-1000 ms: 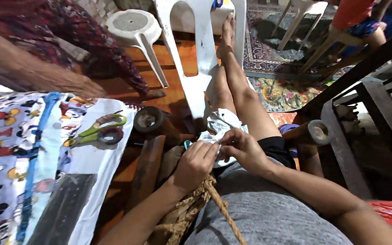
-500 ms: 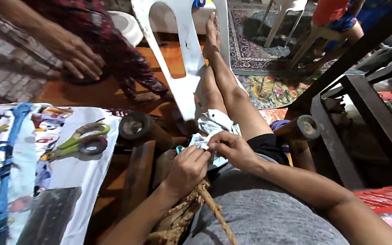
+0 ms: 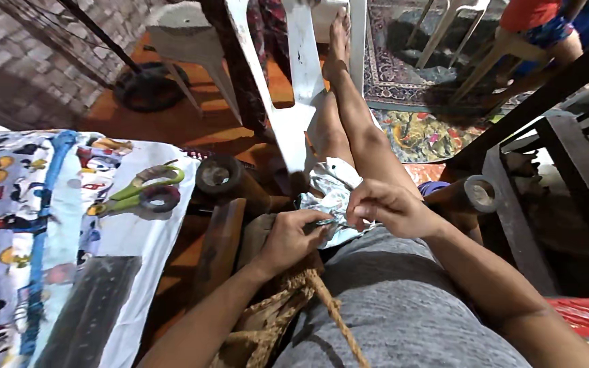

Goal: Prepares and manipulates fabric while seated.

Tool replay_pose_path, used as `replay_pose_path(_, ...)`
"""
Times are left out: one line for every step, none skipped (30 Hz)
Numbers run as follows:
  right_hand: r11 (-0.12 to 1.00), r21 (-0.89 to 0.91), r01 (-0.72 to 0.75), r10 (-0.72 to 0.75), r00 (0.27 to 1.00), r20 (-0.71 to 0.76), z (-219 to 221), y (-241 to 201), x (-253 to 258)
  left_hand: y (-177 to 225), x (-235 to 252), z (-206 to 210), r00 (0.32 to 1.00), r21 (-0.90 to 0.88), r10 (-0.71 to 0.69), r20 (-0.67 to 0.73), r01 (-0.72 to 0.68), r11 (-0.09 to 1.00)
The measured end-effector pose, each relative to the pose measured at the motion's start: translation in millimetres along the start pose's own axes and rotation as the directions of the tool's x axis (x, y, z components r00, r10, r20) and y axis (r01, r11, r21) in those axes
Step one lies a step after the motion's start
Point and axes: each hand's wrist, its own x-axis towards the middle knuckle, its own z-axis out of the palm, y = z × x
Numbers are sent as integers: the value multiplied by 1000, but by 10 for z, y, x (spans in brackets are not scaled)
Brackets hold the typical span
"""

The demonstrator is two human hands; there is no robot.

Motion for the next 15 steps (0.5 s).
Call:
replay_pose_path(989,-148,19,-13,999,45,-21,-35,-2,21,7,-11,999,-17,-34,9,34,999)
replay_pose_path(955,-292,48,-25,996,85,-34,-64,0,34,11,-19,998,-27,-56,15,57,998)
replay_pose_path(899,-431,80,-34,993,112,-43,-84,2,40,17,-26,997,-39,-70,21,71,997)
replay_pose_path(826,-552,109,-46,991,127,-48,-88,1,46,22,-34,996,-51,-80,29,81,995)
replay_pose_path(753,-646,125,-51,990,132,-49,-81,-5,54,28,-46,995,-68,-92,42,95,993)
replay_pose_path(690,-711,132,-58,990,127,-46,-65,-7,65,34,-59,992,-90,-111,57,116,989)
replay_pose_path(642,-755,137,-66,990,123,-41,-43,-6,74,36,-70,988,-113,-134,72,142,983)
replay_pose_path(607,-782,138,-66,990,123,-38,-25,-4,79,38,-80,985,-134,-153,85,164,977)
replay_pose_path(586,-798,137,-68,990,120,-35,-6,5,81,44,-91,982,-151,-165,95,178,972)
replay_pose_path(577,-806,135,-67,991,118,-32,16,14,83,52,-100,980,-165,-171,102,187,968)
replay_pose_path(572,-809,131,-62,991,117,-26,39,17,87,53,-105,978,-176,-176,107,193,965)
replay_pose_path(565,-815,129,-58,992,116,-16,68,19,91,53,-109,977,-185,-181,111,200,962)
replay_pose_path(556,-821,130,-60,991,116,-11,100,22,95,57,-114,976,-191,-185,116,205,960)
replay_pose_path(548,-826,131,-59,991,119,-8,131,24,97,56,-117,975,-196,-187,118,207,958)
replay_pose_path(540,-831,133,-59,991,121,-6,160,22,95,52,-118,975,-198,-186,122,207,958)
